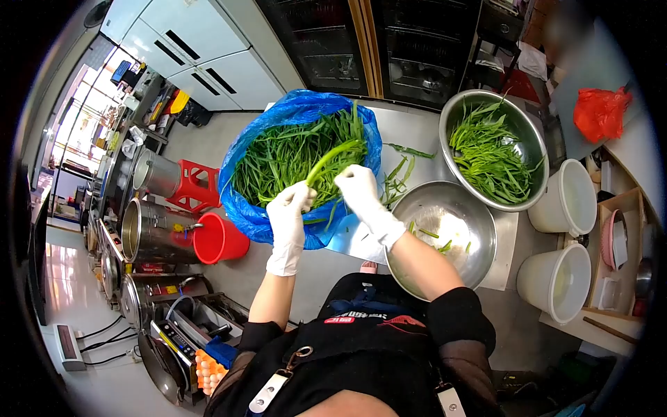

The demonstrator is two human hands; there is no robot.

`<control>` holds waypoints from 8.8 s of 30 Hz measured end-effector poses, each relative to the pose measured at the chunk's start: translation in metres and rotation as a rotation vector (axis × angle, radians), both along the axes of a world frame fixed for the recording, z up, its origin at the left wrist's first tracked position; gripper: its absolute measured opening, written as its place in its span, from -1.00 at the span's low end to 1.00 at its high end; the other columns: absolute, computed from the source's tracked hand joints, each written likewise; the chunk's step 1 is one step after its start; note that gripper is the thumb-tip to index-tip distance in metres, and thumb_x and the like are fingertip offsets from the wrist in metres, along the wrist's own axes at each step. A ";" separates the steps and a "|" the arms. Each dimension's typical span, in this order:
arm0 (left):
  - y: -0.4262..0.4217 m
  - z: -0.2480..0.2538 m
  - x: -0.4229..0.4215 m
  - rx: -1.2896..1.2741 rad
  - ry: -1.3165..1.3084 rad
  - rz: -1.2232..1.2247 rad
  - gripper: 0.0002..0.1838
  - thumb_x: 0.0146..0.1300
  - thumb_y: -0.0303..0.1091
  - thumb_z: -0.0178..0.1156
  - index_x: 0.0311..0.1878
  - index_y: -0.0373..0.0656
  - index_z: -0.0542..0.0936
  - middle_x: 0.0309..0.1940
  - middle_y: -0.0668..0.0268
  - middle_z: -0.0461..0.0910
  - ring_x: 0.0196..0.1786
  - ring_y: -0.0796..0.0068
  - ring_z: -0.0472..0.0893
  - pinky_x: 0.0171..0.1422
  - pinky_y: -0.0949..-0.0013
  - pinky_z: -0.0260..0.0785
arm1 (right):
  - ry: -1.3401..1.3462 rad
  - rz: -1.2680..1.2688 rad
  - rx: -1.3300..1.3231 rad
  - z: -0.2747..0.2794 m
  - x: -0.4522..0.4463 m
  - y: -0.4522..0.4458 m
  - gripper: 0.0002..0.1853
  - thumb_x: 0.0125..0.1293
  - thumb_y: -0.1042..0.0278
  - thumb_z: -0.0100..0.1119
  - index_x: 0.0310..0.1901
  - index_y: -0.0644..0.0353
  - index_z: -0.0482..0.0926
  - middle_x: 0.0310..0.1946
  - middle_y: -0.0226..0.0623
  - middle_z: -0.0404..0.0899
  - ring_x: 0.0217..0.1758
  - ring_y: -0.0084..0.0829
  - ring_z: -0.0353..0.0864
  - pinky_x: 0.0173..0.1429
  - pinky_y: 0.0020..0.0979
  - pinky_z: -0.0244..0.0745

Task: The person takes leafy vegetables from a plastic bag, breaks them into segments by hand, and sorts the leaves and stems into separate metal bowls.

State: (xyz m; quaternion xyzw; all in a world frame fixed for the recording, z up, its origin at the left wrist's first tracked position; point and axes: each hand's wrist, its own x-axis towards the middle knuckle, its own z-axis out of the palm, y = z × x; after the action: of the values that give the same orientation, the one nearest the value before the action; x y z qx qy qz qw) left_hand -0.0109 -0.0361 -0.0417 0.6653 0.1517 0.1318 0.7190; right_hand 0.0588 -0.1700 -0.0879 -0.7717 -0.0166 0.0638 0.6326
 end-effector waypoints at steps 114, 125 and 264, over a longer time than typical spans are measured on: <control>-0.022 0.023 -0.001 -0.557 0.195 -0.831 -0.46 0.22 -0.24 0.23 0.13 -0.53 0.50 -0.40 0.33 0.43 -0.36 0.52 0.33 -0.24 0.47 0.23 | -0.961 0.323 -0.584 0.064 -0.037 -0.106 -0.74 0.06 0.36 0.20 -0.16 0.11 0.55 -0.35 -0.35 0.55 -0.37 -0.29 0.61 -0.36 -0.32 0.54; -0.049 -0.005 0.004 -0.958 0.119 -1.016 -0.30 0.21 -0.20 0.29 0.24 -0.59 0.36 -0.30 0.30 0.43 -0.30 0.54 0.34 -0.17 0.46 0.25 | -0.253 0.305 0.173 0.061 -0.042 -0.130 -0.86 0.25 0.50 0.12 -0.20 0.26 0.63 -0.33 -0.31 0.61 -0.26 -0.51 0.57 -0.10 -0.50 0.48; -0.032 -0.003 0.045 0.251 0.117 -0.387 -0.65 0.26 -0.37 0.20 0.03 -0.42 0.60 -0.37 0.29 0.67 -0.35 0.64 0.55 -0.20 0.56 0.40 | -0.426 -0.078 -0.315 0.035 0.002 -0.127 -0.81 0.12 0.31 0.25 -0.24 0.17 0.61 -0.31 -0.21 0.63 -0.24 -0.16 0.64 -0.15 -0.30 0.51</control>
State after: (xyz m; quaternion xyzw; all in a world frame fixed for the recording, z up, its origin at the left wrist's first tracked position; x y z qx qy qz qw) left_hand 0.0338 -0.0676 -0.0451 0.7726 0.0451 -0.0295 0.6326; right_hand 0.0608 -0.2974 -0.0524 -0.8568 -0.1093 -0.1227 0.4887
